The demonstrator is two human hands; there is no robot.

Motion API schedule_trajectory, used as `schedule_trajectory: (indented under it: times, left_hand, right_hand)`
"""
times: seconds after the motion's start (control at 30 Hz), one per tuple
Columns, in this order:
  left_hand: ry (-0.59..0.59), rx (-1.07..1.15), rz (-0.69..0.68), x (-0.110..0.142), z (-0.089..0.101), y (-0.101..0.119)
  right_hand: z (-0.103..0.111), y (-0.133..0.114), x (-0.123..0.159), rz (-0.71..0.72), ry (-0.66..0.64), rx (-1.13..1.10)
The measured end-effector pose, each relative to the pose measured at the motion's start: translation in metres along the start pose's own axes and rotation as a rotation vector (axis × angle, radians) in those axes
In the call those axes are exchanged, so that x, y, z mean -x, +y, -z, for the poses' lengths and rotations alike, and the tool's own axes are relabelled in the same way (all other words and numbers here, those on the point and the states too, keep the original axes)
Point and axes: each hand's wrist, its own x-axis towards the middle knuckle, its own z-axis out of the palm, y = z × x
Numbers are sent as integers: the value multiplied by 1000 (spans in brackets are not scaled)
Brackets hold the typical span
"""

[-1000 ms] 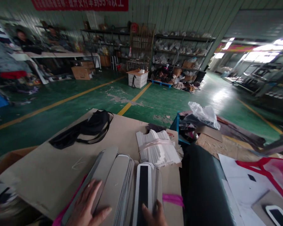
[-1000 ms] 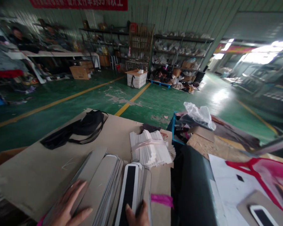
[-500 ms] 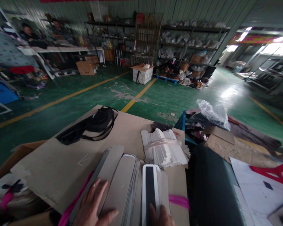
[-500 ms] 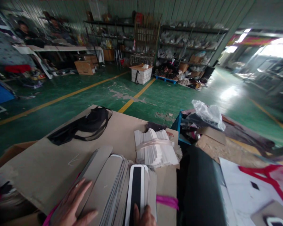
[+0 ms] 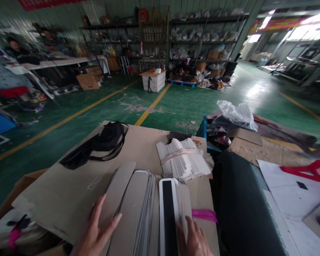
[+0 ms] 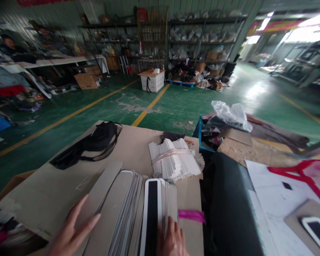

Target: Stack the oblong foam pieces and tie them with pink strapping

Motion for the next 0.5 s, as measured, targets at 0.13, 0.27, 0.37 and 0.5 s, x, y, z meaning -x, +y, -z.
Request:
schedule_trajectory:
  times: [0.13, 0.27, 0.37, 0.5]
  left_hand:
    - [-12, 3, -12, 6, -4, 0]
    - [13, -6, -80, 14, -7, -3]
    - [18, 42, -56, 15, -5, 2]
    - [0, 90, 29, 13, 1, 13]
  right_hand:
    - [-9, -2, 4, 29, -45, 34]
    - [-15, 1, 7, 82, -102, 100]
    - [-15, 4, 6, 144, -67, 129]
    - [-15, 3, 7, 244, -6, 34]
